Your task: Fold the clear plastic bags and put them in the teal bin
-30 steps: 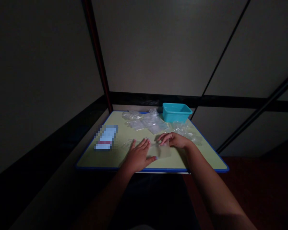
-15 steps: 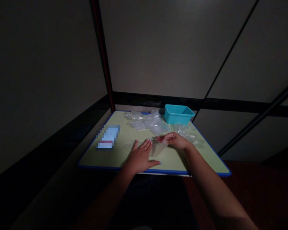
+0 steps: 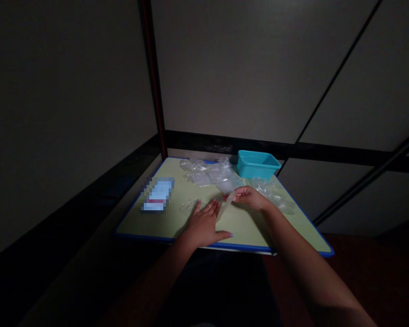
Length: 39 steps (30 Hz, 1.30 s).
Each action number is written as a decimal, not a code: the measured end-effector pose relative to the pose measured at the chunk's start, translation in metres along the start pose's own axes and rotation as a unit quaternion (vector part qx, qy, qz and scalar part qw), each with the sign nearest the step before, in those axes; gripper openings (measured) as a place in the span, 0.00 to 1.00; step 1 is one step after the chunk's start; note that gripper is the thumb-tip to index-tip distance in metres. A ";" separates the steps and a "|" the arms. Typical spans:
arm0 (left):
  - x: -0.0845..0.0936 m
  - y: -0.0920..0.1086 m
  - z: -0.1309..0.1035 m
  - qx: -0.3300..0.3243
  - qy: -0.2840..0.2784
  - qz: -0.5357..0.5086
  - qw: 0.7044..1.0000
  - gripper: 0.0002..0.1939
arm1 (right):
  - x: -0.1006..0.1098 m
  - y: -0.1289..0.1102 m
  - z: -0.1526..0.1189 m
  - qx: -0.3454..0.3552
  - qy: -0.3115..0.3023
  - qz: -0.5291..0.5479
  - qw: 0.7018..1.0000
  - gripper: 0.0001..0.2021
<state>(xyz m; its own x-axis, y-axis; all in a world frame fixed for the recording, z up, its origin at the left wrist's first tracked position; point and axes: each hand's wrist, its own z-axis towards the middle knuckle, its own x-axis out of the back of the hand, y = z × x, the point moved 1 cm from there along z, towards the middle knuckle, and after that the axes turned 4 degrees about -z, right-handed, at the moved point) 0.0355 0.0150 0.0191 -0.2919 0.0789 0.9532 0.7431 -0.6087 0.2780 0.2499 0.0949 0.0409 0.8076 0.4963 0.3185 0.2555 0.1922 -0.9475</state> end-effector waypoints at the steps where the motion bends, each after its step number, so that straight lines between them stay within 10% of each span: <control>1: 0.000 0.000 0.000 0.001 -0.001 -0.003 1.000 0.50 | -0.001 -0.002 0.002 -0.002 0.004 0.000 1.000 0.20; 39: 0.001 0.002 -0.002 0.014 0.031 0.001 0.999 0.49 | -0.029 -0.021 0.071 0.002 -0.077 -0.049 0.996 0.18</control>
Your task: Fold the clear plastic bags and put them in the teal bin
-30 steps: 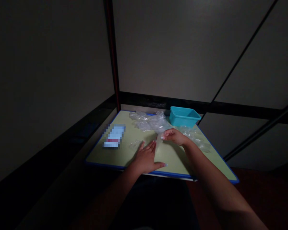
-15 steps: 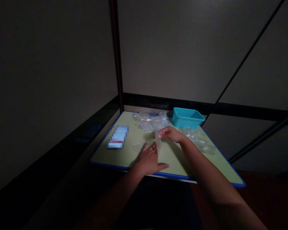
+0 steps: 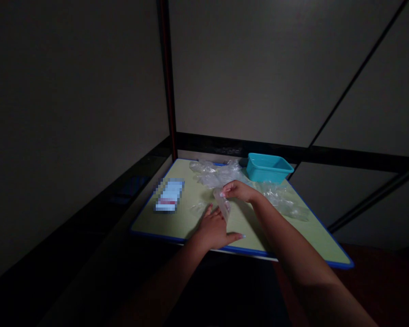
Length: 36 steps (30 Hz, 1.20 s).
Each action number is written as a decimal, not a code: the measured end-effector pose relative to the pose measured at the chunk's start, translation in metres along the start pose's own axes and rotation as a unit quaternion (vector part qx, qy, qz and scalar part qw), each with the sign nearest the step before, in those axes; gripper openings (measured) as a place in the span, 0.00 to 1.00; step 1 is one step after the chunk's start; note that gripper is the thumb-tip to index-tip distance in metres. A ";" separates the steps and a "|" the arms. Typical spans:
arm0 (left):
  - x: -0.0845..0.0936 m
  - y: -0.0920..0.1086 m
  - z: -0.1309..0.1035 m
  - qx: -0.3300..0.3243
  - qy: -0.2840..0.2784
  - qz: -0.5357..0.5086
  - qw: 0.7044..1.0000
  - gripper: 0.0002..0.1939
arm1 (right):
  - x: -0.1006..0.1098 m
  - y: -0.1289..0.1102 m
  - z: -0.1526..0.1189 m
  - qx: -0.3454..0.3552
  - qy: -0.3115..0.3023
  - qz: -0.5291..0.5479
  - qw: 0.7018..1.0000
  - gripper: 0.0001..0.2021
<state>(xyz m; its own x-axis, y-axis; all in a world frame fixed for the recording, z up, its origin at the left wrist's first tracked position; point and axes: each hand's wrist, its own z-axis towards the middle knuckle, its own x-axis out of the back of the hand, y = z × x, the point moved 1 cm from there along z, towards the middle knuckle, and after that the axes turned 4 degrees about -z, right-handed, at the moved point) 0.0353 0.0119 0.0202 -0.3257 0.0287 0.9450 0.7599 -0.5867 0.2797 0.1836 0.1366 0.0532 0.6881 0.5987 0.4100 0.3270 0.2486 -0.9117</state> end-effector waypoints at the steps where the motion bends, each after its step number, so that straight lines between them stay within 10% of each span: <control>1: 0.000 0.000 0.000 0.000 0.001 0.001 1.000 0.48 | 0.000 -0.001 -0.002 0.000 -0.005 0.002 1.000 0.18; 8: -0.001 0.000 0.000 -0.002 0.002 0.003 1.000 0.45 | 0.009 0.002 -0.024 -0.022 -0.078 0.026 0.996 0.22; 21: -0.003 -0.001 0.000 0.000 0.008 0.017 1.000 0.43 | 0.009 0.019 -0.038 -0.003 0.060 0.008 0.998 0.21; 36: 0.000 0.001 -0.001 -0.014 0.013 0.014 1.000 0.40 | -0.011 0.011 -0.029 0.002 0.013 0.124 0.992 0.17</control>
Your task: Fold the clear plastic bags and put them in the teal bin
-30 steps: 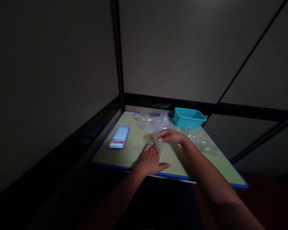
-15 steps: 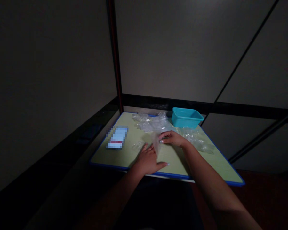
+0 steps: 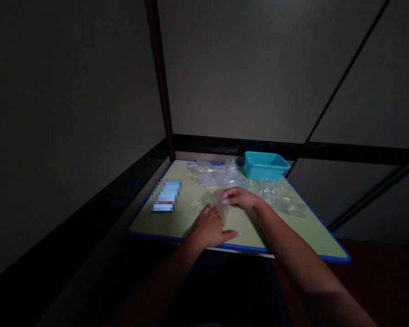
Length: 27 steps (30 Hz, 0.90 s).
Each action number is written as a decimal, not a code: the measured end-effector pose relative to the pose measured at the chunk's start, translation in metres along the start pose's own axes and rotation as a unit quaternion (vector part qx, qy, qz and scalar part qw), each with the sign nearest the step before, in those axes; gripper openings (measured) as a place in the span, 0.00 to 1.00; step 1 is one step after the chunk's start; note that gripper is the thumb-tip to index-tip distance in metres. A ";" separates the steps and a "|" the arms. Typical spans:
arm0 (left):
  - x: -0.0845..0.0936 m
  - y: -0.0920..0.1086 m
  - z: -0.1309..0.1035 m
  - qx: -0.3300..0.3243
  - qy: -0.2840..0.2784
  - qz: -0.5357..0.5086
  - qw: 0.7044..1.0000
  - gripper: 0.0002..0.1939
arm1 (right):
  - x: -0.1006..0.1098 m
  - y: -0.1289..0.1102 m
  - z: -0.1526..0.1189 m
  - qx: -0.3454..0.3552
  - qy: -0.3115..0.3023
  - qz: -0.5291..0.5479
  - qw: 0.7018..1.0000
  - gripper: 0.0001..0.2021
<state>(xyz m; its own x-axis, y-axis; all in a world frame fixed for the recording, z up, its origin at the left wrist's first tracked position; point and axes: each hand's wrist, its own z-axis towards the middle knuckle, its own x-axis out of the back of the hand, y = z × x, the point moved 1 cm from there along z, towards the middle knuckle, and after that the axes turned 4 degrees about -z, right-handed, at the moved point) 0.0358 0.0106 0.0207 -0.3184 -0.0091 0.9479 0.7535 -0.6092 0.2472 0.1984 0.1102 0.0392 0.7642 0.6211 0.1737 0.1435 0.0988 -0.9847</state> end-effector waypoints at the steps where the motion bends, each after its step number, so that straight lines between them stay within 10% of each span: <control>1: 0.000 0.000 0.000 -0.002 0.002 -0.001 1.000 0.40 | -0.001 0.001 0.000 0.000 0.002 0.003 1.000 0.17; 15: 0.019 -0.007 -0.019 0.053 0.173 -0.012 0.983 0.22 | -0.001 0.003 -0.001 0.006 0.011 0.015 1.000 0.18; 27: 0.002 -0.013 -0.068 -0.014 0.147 -0.021 0.989 0.27 | -0.009 0.012 0.009 -0.024 -0.032 0.019 0.999 0.20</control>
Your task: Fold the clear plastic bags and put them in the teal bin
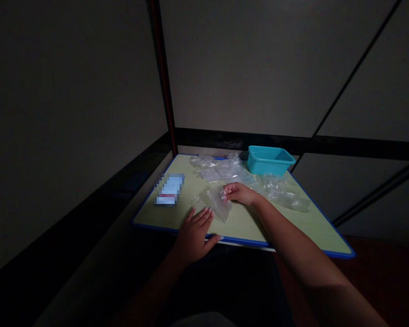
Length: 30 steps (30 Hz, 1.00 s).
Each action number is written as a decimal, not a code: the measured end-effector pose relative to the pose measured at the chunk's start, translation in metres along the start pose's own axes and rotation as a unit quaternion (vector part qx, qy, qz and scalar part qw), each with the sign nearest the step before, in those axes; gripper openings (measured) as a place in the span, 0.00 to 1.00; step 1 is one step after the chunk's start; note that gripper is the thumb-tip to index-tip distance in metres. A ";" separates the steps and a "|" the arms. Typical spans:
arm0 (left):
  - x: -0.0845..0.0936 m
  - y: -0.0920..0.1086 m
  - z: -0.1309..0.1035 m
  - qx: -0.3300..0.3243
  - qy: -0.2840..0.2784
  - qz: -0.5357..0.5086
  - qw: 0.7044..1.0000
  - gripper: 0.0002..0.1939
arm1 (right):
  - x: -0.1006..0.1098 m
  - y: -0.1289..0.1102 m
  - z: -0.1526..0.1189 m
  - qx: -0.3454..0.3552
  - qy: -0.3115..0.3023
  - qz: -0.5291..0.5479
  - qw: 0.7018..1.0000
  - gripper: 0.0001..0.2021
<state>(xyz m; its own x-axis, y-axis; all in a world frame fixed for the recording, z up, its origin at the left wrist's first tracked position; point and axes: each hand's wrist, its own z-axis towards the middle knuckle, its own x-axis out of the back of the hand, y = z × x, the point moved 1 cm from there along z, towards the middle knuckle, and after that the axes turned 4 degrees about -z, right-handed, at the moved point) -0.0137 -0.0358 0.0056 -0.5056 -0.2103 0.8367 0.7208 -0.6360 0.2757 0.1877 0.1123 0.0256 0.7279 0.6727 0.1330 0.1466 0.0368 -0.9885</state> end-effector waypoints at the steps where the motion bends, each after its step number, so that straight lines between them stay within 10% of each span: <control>1: -0.001 0.000 0.000 0.000 0.001 0.000 1.000 0.27 | -0.001 0.000 0.000 0.000 0.000 -0.001 1.000 0.20; 30: -0.004 -0.002 -0.008 -0.006 0.059 0.028 0.998 0.21 | -0.030 -0.010 0.029 -0.098 0.055 -0.096 0.989 0.16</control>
<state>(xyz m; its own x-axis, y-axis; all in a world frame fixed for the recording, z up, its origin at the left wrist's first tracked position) -0.0172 -0.0395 -0.0024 -0.5174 -0.3324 0.7886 0.7448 -0.6286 0.2238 0.1451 0.1131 0.0292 0.7404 0.5827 0.3351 0.4085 0.0059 -0.9128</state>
